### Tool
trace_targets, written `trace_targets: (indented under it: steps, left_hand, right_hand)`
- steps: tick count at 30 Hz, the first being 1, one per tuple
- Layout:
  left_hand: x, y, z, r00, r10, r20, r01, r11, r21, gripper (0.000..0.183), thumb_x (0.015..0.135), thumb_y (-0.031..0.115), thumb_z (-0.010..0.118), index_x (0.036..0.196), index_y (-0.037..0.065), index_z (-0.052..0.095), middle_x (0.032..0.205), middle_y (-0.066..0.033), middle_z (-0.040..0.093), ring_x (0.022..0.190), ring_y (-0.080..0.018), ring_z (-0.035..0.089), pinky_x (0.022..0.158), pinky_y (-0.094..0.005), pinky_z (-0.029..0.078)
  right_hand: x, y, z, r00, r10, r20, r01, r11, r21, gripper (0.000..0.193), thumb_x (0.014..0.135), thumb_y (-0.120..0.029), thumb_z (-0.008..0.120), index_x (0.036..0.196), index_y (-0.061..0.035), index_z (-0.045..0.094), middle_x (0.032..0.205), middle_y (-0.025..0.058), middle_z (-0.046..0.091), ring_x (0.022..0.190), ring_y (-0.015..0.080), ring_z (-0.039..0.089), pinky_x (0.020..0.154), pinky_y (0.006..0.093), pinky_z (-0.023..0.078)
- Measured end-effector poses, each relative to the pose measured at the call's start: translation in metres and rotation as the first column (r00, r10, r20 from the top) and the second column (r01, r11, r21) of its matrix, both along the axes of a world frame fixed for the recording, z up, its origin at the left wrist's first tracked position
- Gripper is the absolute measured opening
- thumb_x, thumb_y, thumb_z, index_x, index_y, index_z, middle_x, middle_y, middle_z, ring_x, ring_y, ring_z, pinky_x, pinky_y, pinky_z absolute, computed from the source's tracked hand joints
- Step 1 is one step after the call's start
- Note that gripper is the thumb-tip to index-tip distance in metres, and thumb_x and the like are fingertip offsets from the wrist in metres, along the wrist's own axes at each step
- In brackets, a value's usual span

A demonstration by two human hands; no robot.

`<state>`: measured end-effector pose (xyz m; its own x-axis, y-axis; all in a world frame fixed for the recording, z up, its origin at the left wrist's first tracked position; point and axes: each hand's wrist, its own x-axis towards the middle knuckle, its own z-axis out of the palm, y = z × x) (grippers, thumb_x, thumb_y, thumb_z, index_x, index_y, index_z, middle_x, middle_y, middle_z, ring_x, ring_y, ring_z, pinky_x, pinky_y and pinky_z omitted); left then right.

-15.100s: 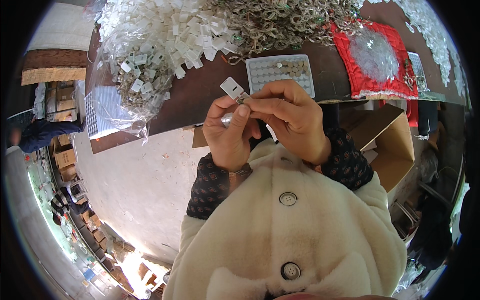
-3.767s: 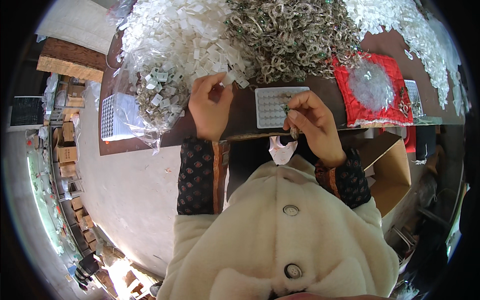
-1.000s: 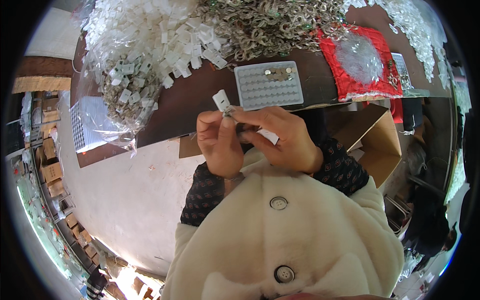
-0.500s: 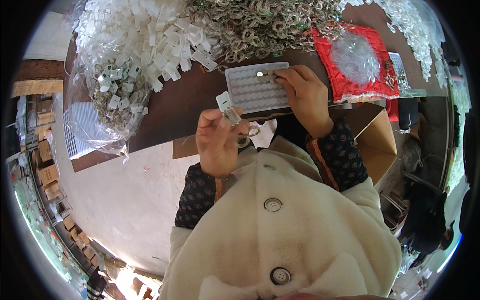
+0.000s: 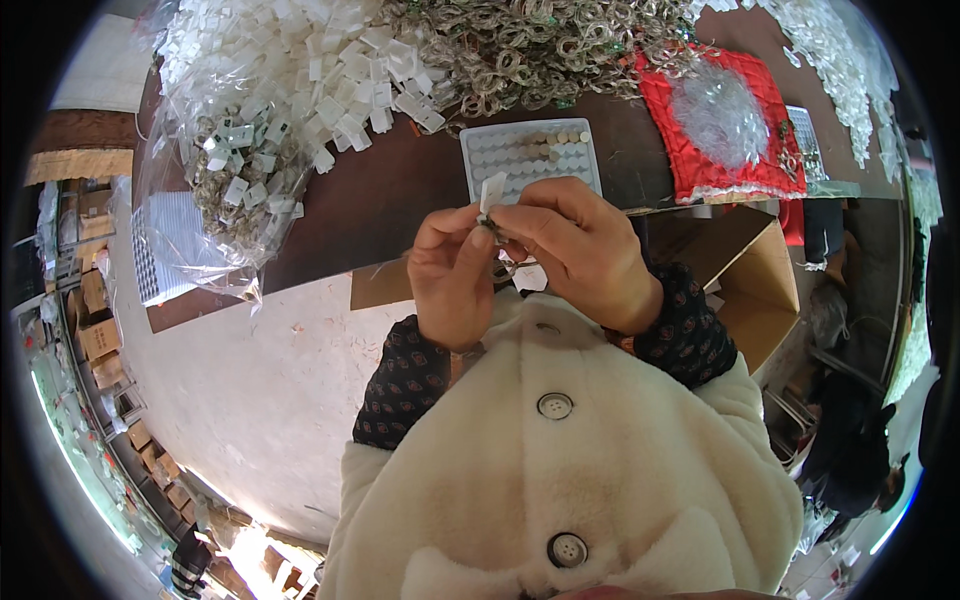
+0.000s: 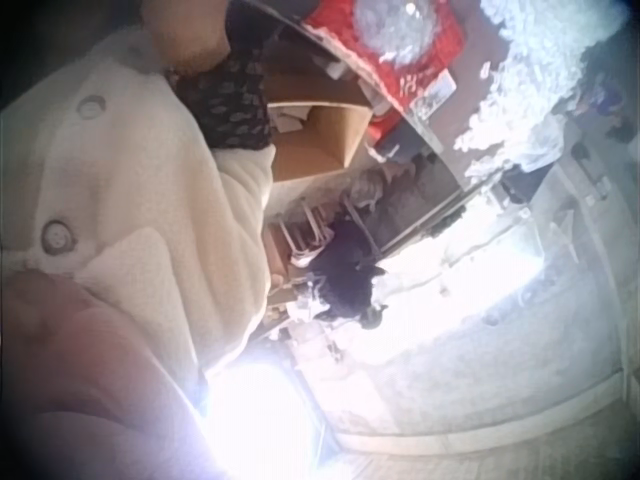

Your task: The person assembles small electronic components at a workbench. They insert a small cylindrical part into a white plastic housing, then place the assembled unit into a compartmentalized tray. The person repeats this process with additional components throughout the clip.

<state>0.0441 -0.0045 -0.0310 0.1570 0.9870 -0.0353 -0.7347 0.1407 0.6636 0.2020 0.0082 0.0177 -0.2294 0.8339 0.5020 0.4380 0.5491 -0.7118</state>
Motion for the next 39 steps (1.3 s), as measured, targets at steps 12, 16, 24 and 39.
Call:
trace_targets:
  steps: [12,16,24,39]
  left_hand:
    - [-0.002,-0.001,-0.010,0.995,-0.081,0.060,0.086,0.994,-0.074,0.018,0.100,0.004,0.055,0.117,0.002,0.058,0.106,-0.0135,0.068,0.087,-0.0210,0.064,0.080,-0.0362,0.053]
    - [-0.002,0.002,-0.011,0.997,-0.023,0.069,0.032,0.991,-0.131,0.018,0.100,0.007,0.056,0.118,0.003,0.058,0.108,-0.0159,0.068,0.087,-0.0212,0.064,0.082,-0.0364,0.052]
    - [-0.002,0.008,-0.012,0.995,-0.040,0.091,0.052,0.990,-0.134,0.018,0.099,0.008,0.058,0.116,0.003,0.057,0.110,-0.0178,0.068,0.086,-0.0225,0.064,0.085,-0.0380,0.052]
    - [-0.008,0.001,-0.003,0.991,-0.070,0.115,0.086,0.986,-0.139,0.016,0.099,0.005,0.055,0.115,0.005,0.058,0.101,-0.0143,0.069,0.082,-0.0233,0.067,0.076,-0.0352,0.055]
  right_hand:
    - [0.000,0.008,-0.013,0.998,-0.023,0.064,0.006,0.968,0.252,0.036,0.070,0.006,0.070,0.104,-0.0043,0.071,0.096,0.0083,0.067,0.080,0.0262,0.065,0.068,0.0352,0.055]
    - [0.019,0.019,-0.022,0.962,-0.237,0.134,0.216,0.964,0.156,0.031,0.077,0.005,0.072,0.107,-0.0045,0.071,0.095,0.0101,0.068,0.083,0.0268,0.065,0.071,0.0364,0.054]
    - [0.032,0.035,-0.044,0.856,-0.354,0.377,0.321,0.935,0.150,0.019,0.082,-0.003,0.073,0.100,-0.0072,0.071,0.088,0.0081,0.066,0.080,0.0287,0.063,0.073,0.0379,0.052]
    - [-0.005,0.009,-0.004,0.995,-0.090,0.036,0.084,0.987,0.133,0.020,0.076,0.005,0.075,0.093,-0.0040,0.069,0.085,0.0087,0.070,0.073,0.0272,0.066,0.065,0.0352,0.053]
